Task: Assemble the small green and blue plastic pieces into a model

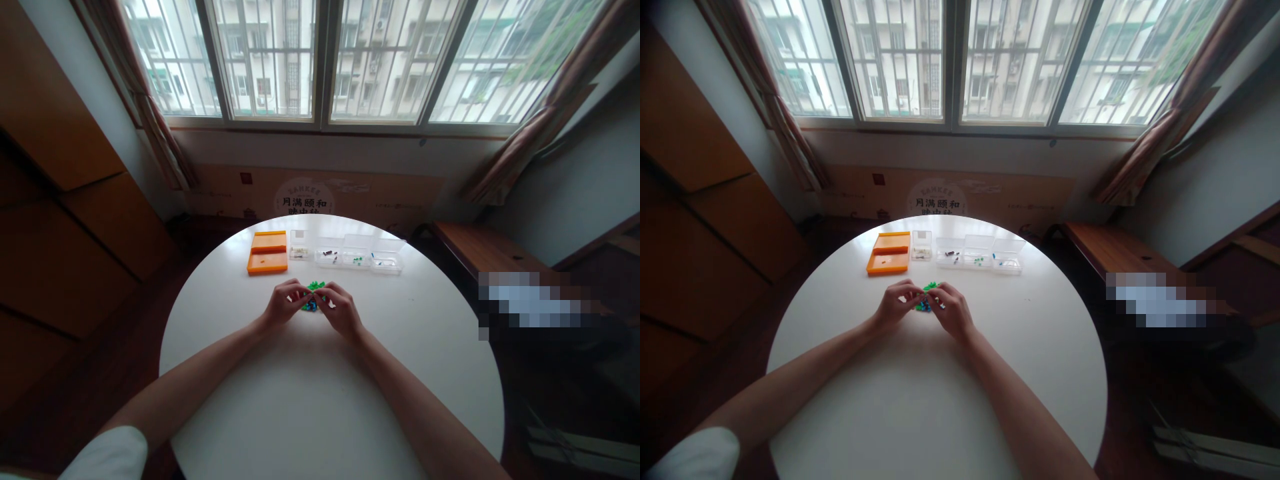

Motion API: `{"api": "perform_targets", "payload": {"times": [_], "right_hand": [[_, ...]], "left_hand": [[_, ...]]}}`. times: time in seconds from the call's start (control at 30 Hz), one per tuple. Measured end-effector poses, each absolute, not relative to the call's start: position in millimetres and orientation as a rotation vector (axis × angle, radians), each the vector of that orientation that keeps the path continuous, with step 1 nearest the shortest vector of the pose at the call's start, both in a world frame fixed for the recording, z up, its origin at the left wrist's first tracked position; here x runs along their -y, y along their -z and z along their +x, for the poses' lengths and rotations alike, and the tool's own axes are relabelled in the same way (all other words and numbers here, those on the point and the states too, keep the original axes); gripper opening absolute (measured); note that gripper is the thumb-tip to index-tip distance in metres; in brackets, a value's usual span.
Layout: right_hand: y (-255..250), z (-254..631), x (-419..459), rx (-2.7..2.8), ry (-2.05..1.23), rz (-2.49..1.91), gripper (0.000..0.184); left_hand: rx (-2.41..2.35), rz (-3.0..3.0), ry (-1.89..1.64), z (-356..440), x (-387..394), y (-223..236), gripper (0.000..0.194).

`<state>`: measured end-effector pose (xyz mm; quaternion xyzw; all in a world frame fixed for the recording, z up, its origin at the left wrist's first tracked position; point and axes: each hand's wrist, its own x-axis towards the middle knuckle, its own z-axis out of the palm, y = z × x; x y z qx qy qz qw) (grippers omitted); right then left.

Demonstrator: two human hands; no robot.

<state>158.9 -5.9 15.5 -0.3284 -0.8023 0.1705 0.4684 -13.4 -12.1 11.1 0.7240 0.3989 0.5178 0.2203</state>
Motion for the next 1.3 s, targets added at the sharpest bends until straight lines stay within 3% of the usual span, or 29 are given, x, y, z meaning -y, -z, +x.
{"api": "perform_targets", "payload": {"times": [1.3], "right_hand": [[-17.6,159.2,6.7,1.981,-0.448,-0.796,0.014]], "left_hand": [[-1.091,2.017,-1.426,-13.6,12.5,-12.2,0.014]]}}
